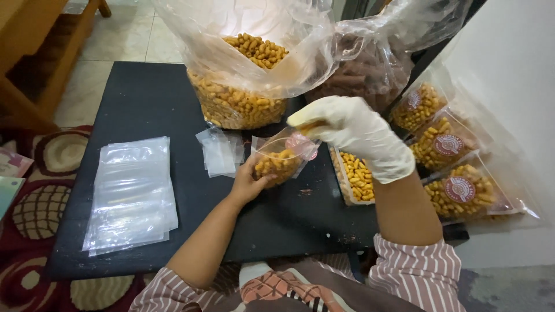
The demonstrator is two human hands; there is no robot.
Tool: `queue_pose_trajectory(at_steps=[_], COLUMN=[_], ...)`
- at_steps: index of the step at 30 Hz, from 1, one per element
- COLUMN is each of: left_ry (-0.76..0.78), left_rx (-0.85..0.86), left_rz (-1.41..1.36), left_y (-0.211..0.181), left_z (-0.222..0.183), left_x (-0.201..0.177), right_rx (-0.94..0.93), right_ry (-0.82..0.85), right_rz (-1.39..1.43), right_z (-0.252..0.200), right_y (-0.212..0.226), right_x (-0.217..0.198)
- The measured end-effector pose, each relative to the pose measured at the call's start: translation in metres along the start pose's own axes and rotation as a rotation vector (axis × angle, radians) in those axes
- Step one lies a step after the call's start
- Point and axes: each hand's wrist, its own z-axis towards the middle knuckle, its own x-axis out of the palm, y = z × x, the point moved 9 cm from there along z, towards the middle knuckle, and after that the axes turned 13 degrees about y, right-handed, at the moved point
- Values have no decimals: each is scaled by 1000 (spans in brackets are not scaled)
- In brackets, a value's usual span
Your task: The person transfers yellow snack pieces from a clear plastic container into a small clear plastic bag using gloved hands. After filling the bag, the person seals it and applies a round red sticker to the front.
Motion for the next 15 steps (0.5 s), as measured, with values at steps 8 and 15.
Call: queue_pose_trajectory(at_steps=[8, 15], left_ry=[15, -1], left_rx=[2, -32], left_rz=[-2, -41], left_y=[-19, -10], left_z=[3, 5], left_x=[-1, -4], right_rx=[134, 213], right_ry=[202, 169], right_rz=[-117, 109], right_z=[16, 12], right_y=[-45, -23], right_x=[44, 38])
